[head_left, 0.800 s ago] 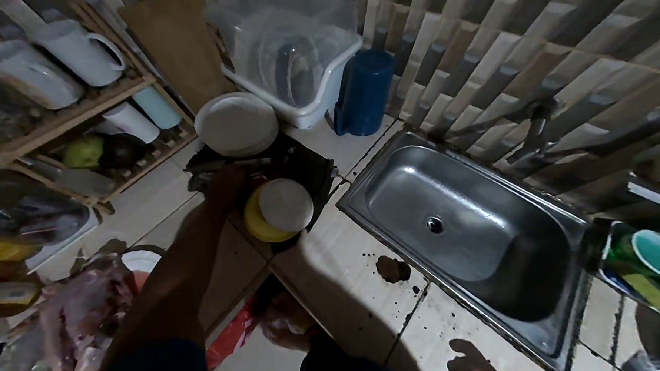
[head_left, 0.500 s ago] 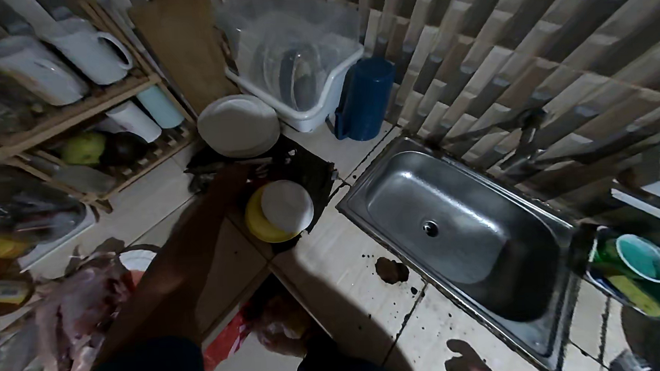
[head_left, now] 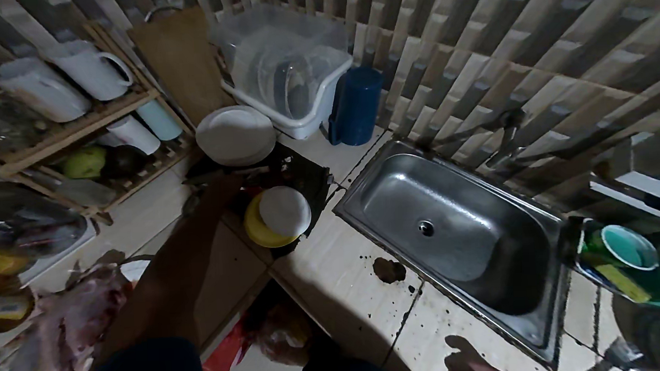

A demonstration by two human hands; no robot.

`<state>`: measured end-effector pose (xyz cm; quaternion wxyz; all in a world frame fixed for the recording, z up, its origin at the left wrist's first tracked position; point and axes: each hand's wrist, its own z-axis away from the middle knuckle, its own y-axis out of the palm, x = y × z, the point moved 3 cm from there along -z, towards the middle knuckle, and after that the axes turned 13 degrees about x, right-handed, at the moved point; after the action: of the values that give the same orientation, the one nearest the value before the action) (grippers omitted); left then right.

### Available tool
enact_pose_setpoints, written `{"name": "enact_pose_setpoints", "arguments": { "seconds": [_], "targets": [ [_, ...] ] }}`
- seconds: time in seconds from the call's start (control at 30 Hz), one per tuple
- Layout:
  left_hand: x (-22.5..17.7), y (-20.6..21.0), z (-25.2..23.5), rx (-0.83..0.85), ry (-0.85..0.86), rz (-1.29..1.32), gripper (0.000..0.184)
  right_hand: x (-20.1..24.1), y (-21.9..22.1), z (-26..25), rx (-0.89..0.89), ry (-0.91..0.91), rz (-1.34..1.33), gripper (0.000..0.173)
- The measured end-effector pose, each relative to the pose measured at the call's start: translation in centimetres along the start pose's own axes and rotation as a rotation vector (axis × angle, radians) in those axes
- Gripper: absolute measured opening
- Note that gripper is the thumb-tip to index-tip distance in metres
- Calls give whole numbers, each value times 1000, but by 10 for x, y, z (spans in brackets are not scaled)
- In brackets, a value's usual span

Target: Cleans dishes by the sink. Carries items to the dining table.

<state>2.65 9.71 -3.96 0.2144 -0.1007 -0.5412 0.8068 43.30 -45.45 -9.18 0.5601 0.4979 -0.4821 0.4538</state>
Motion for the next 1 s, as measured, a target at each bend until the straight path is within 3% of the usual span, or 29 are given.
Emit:
{"name": "enact_pose_setpoints", "arguments": {
  "seconds": [0.43,0.53,0.73,0.87,1.0],
  "targets": [
    [5,-13,7,-54,-71,-131,38,-2,1,3,-14,-73,-23,28],
    [10,-21,14,-89,-86,-127,26,-4,-1,0,9,-64,-36,28],
    [13,-45,28,-122,-102,72,34,3,2,-3,32,-47,-43,29],
    [12,-63,35,-54,-120,287,38,3,1,1,13,-43,-12,29],
    [2,-60,29,67,-46,254,42,1,2,2,1,-46,-14,30]
  ]
}}
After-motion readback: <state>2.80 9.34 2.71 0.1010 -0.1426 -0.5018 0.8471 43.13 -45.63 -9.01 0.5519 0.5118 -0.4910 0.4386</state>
